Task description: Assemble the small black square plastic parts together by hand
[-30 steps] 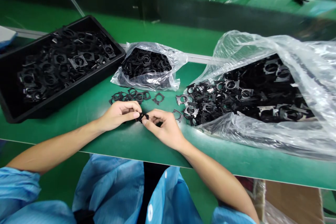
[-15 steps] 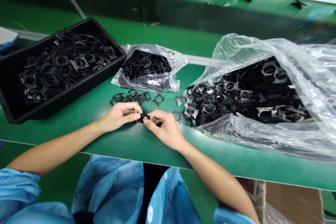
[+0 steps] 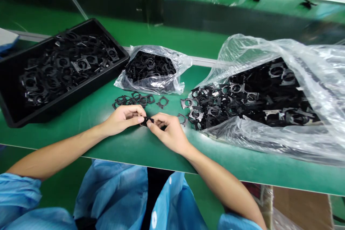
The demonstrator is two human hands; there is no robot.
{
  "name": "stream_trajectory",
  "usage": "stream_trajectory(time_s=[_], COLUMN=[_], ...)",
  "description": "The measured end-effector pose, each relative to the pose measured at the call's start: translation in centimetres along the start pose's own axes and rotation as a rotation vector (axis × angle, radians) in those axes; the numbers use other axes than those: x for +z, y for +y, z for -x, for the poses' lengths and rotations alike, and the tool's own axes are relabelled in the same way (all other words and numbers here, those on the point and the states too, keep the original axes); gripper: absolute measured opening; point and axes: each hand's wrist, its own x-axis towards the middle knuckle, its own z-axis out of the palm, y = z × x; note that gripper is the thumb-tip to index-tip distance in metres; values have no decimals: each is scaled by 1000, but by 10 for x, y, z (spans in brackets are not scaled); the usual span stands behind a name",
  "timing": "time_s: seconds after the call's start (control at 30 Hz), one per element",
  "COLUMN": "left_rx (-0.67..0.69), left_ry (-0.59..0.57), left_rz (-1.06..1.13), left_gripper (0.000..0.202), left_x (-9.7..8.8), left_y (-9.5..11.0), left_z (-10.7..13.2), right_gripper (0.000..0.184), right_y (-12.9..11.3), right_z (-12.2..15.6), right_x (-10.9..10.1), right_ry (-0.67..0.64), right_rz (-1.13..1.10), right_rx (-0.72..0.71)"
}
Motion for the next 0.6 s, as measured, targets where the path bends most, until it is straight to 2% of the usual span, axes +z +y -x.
stream_trajectory(time_s=[0.13,0.37,0.6], left_rx=[8,24,28], left_ry=[1,-8,-5], left_rz=[0,-21,-20], left_gripper=[34,32,30], left_x=[1,2,2], left_y=[-1,-1,-2], left_z=[0,1,1], right_gripper=[35,20,18], right_y=[1,2,2], right_z=[1,2,2], right_x=[0,0,0], right_ry=[1,-7,-8], right_rz=[25,70,72], right_rx=[-10,-37,-43])
